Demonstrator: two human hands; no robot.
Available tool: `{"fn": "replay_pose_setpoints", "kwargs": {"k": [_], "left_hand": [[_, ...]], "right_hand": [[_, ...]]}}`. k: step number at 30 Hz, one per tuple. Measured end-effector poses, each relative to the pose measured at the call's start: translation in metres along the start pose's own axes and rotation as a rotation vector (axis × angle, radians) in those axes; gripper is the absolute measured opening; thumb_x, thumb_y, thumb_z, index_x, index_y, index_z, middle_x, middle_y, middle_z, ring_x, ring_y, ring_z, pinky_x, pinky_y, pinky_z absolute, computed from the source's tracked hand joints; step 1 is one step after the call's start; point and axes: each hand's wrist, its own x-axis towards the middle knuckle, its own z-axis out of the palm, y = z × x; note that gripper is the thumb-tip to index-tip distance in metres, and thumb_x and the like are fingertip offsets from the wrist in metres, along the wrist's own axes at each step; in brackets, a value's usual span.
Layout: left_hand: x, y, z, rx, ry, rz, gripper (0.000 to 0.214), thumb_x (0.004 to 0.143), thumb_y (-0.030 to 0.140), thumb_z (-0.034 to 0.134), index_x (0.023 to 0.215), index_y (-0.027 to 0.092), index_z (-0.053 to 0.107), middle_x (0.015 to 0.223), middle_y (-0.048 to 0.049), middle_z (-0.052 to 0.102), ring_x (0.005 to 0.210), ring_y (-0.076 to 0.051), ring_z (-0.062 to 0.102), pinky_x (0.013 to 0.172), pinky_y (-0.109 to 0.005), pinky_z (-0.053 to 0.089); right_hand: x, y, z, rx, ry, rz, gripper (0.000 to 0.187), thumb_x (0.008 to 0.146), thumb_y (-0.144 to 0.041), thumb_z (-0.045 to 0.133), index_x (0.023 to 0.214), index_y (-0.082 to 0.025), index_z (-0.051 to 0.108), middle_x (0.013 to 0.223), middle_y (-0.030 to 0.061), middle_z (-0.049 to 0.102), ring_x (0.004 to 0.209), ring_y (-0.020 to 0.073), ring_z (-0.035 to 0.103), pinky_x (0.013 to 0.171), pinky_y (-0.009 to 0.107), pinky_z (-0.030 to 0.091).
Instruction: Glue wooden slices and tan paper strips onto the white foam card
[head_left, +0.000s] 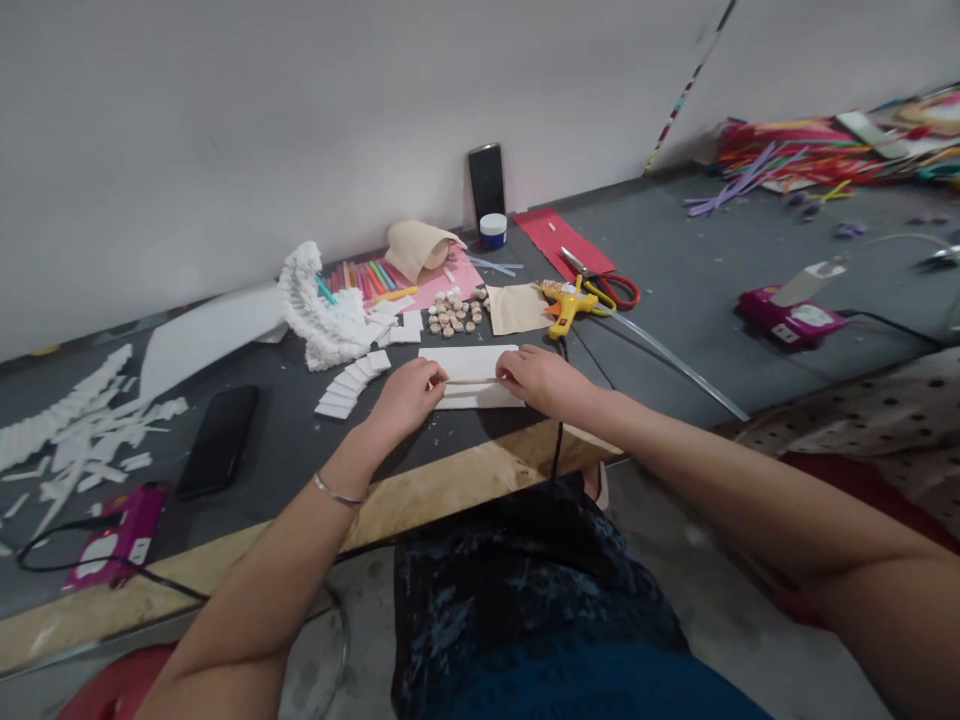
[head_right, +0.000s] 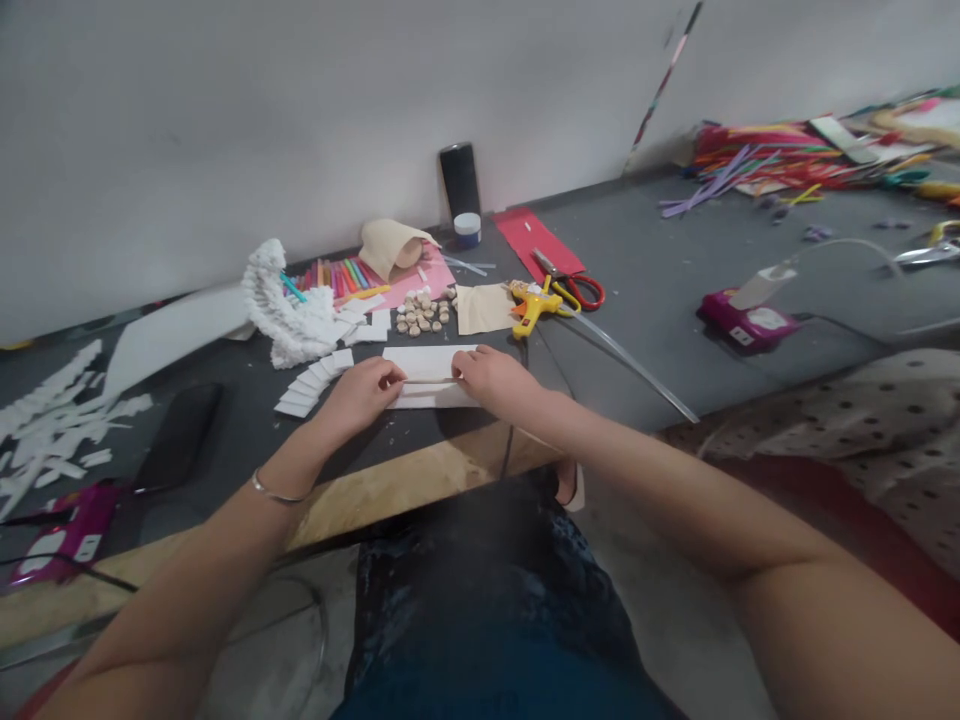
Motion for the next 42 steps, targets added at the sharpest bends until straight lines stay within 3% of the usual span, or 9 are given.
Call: {"fn": "replay_pose_setpoints", "kwargs": {"k": [5, 9, 13, 18, 25, 31, 36, 42], "left_hand": [[-0.004, 0.005, -0.01, -0.205, 0.079, -0.121, 0.007, 0.081, 0.023, 0.058, 0.081, 0.019, 0.064, 0.081, -0.0026, 0.066, 0.075, -0.017, 0.059, 0.07, -0.03, 0.044], [0.002, 0.005, -0.004, -0.653, 0.186, -0.284, 0.014, 0.076, 0.031, 0.065, 0.076, 0.018, 0.06, 0.073, -0.0019, 0.069, 0.071, -0.016, 0.062, 0.069, -0.028, 0.045], [0.015, 0.015, 0.006, -1.094, 0.335, -0.444, 0.018, 0.073, 0.029, 0.067, 0.074, 0.017, 0.055, 0.081, -0.0052, 0.072, 0.08, -0.016, 0.068, 0.076, -0.029, 0.048], [0.029, 0.032, 0.015, -1.475, 0.429, -0.432, 0.027, 0.077, 0.029, 0.069, 0.079, 0.02, 0.044, 0.086, -0.0052, 0.074, 0.083, -0.019, 0.072, 0.087, -0.039, 0.051], [0.036, 0.032, 0.028, -1.53, 0.644, -0.487, 0.027, 0.078, 0.03, 0.07, 0.081, 0.019, 0.045, 0.076, -0.0035, 0.074, 0.073, -0.018, 0.073, 0.087, -0.039, 0.052], [0.031, 0.025, 0.032, -1.668, 0.654, -0.453, 0.033, 0.071, 0.029, 0.077, 0.082, 0.019, 0.048, 0.08, -0.0015, 0.075, 0.081, -0.019, 0.073, 0.085, -0.036, 0.051], [0.028, 0.027, 0.034, -1.657, 0.701, -0.423, 0.033, 0.071, 0.031, 0.078, 0.082, 0.02, 0.049, 0.078, -0.0001, 0.074, 0.079, -0.018, 0.073, 0.083, -0.034, 0.052], [0.026, 0.037, 0.036, -1.563, 0.727, -0.368, 0.03, 0.075, 0.034, 0.076, 0.083, 0.019, 0.052, 0.081, -0.0028, 0.074, 0.08, -0.02, 0.073, 0.085, -0.038, 0.053]], "right_hand": [[0.005, 0.008, -0.009, 0.268, 0.084, -0.015, 0.017, 0.086, -0.012, 0.052, 0.091, -0.014, 0.067, 0.088, 0.01, 0.069, 0.084, 0.0196, 0.059, 0.077, 0.03, 0.044], [0.01, 0.012, -0.014, 0.563, 0.038, 0.16, 0.015, 0.087, -0.022, 0.052, 0.091, -0.017, 0.065, 0.083, 0.0039, 0.071, 0.068, 0.0136, 0.058, 0.06, 0.024, 0.041], [0.016, 0.011, -0.013, 0.821, -0.023, 0.21, 0.013, 0.087, -0.028, 0.053, 0.089, -0.019, 0.061, 0.086, 0.0033, 0.075, 0.07, 0.013, 0.063, 0.062, 0.024, 0.045], [0.025, 0.01, -0.008, 0.948, -0.045, 0.226, 0.013, 0.086, -0.031, 0.055, 0.085, -0.019, 0.057, 0.087, 0.0059, 0.075, 0.071, 0.0139, 0.068, 0.064, 0.025, 0.05], [0.042, 0.015, -0.007, 0.856, -0.111, 0.167, 0.015, 0.088, -0.023, 0.048, 0.096, -0.019, 0.061, 0.089, 0.0054, 0.073, 0.076, 0.0155, 0.067, 0.071, 0.028, 0.049], [0.049, 0.016, 0.001, 0.77, -0.046, 0.135, 0.014, 0.088, -0.021, 0.043, 0.088, -0.02, 0.057, 0.088, 0.0047, 0.07, 0.079, 0.0159, 0.062, 0.072, 0.028, 0.045], [0.048, 0.013, 0.008, 0.769, -0.044, 0.038, 0.016, 0.09, -0.021, 0.035, 0.096, -0.021, 0.05, 0.08, 0.0007, 0.06, 0.072, 0.0141, 0.054, 0.071, 0.027, 0.042], [0.048, 0.009, 0.008, 0.695, -0.016, 0.119, 0.011, 0.086, -0.02, 0.034, 0.087, -0.022, 0.045, 0.079, 0.0022, 0.058, 0.071, 0.0165, 0.054, 0.067, 0.028, 0.039]]}}
